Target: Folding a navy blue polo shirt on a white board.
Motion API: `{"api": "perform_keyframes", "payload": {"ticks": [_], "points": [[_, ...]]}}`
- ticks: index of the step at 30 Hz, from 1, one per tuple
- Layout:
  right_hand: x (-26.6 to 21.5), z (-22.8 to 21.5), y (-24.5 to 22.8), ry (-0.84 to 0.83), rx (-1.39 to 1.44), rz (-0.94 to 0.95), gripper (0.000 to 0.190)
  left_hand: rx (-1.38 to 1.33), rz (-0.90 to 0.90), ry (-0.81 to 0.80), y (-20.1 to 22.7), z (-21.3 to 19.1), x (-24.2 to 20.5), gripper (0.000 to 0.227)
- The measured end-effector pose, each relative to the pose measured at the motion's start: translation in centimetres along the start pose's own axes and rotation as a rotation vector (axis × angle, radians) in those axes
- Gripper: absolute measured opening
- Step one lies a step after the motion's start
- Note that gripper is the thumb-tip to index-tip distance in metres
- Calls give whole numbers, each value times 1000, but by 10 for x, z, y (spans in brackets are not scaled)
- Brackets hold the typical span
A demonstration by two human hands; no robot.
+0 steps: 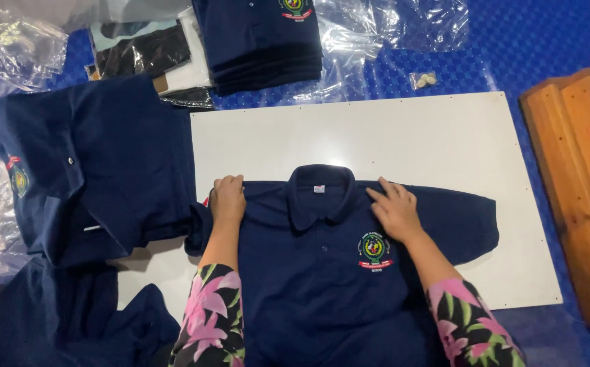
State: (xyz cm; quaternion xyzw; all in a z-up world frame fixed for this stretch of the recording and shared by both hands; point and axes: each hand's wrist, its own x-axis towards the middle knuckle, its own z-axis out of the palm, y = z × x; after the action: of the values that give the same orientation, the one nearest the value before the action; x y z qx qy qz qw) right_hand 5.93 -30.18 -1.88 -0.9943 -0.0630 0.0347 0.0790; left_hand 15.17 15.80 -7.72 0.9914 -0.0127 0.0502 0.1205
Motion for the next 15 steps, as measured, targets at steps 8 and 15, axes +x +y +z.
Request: {"api": "perform_keyframes", "payload": {"ticks": [8, 15], "points": [[21, -22, 44, 57, -205, 243, 20, 220, 140, 57, 36, -58, 12, 18], [-18, -10, 211, 34, 162, 2, 43, -61, 325, -266, 129, -36, 89, 31]]}}
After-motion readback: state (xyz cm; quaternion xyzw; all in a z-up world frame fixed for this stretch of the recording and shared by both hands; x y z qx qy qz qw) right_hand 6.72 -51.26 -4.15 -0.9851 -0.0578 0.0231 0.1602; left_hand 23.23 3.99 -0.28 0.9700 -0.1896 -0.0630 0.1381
